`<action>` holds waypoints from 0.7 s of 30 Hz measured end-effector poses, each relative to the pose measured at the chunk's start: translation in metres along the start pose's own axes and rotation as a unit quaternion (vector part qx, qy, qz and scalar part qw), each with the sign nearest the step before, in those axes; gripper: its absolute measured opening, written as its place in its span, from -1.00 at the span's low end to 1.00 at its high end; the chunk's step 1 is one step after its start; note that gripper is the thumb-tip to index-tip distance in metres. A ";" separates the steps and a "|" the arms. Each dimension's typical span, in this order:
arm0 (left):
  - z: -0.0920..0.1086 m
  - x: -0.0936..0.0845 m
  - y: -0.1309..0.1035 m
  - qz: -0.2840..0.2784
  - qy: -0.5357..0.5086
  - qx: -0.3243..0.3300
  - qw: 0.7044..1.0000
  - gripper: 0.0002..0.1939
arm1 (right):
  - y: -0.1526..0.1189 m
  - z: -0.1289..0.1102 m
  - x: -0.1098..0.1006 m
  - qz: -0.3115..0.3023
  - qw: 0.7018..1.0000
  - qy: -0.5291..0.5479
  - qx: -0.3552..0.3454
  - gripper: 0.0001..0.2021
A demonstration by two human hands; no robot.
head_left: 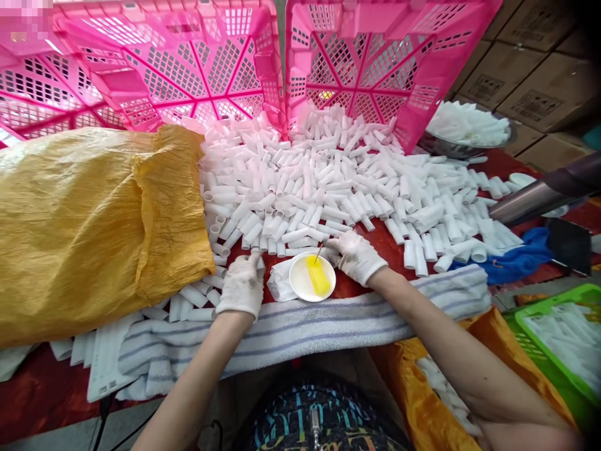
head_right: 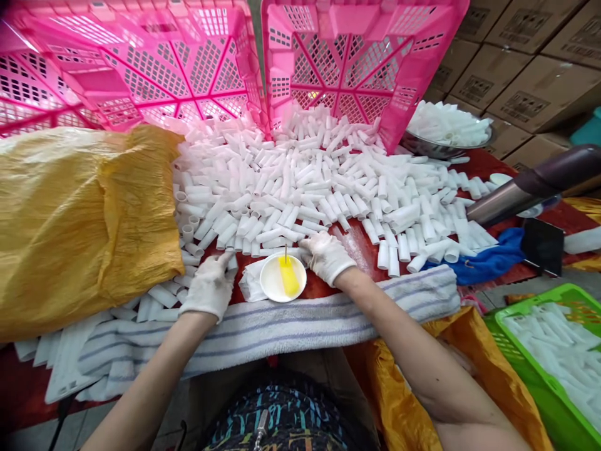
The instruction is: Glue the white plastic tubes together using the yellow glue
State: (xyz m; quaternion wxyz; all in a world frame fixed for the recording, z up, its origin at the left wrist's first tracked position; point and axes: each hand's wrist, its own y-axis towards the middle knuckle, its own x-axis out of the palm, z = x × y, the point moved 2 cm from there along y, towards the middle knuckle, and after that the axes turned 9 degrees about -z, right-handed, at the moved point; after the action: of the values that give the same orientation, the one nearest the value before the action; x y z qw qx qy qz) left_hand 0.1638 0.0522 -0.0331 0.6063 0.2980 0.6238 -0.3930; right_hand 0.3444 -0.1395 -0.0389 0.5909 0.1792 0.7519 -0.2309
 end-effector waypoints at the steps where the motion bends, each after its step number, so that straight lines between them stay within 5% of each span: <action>1: 0.003 0.003 -0.001 -0.010 -0.021 0.029 0.999 -0.57 | -0.005 0.004 0.002 0.007 1.000 0.002 0.013 -0.71; 6: 0.000 0.000 -0.006 -0.036 -0.119 0.140 0.982 -0.58 | -0.054 0.029 0.001 0.110 0.961 0.220 0.125 -0.69; 9: -0.006 -0.010 0.000 -0.005 -0.096 0.173 0.980 -0.62 | -0.071 0.017 0.000 0.055 0.884 0.456 0.088 -0.57; 12: -0.005 -0.014 0.009 0.012 -0.071 0.186 0.980 -0.70 | -0.065 -0.006 0.007 -0.026 0.823 0.565 0.053 -0.52; 16: -0.003 -0.012 0.011 -0.003 -0.089 0.169 0.982 -0.74 | -0.049 -0.014 0.023 0.038 0.850 0.526 0.024 -0.63; 21: -0.021 -0.016 0.003 0.048 -0.086 0.133 0.986 -0.54 | -0.057 -0.012 0.030 0.171 0.887 0.414 -0.112 -0.80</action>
State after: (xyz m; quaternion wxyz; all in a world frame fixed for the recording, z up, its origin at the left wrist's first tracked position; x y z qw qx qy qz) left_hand 0.1568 0.0734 -0.0183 0.6310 0.3710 0.4961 -0.4670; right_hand 0.2964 -0.1799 -0.0576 0.2724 0.3170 0.9068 0.0544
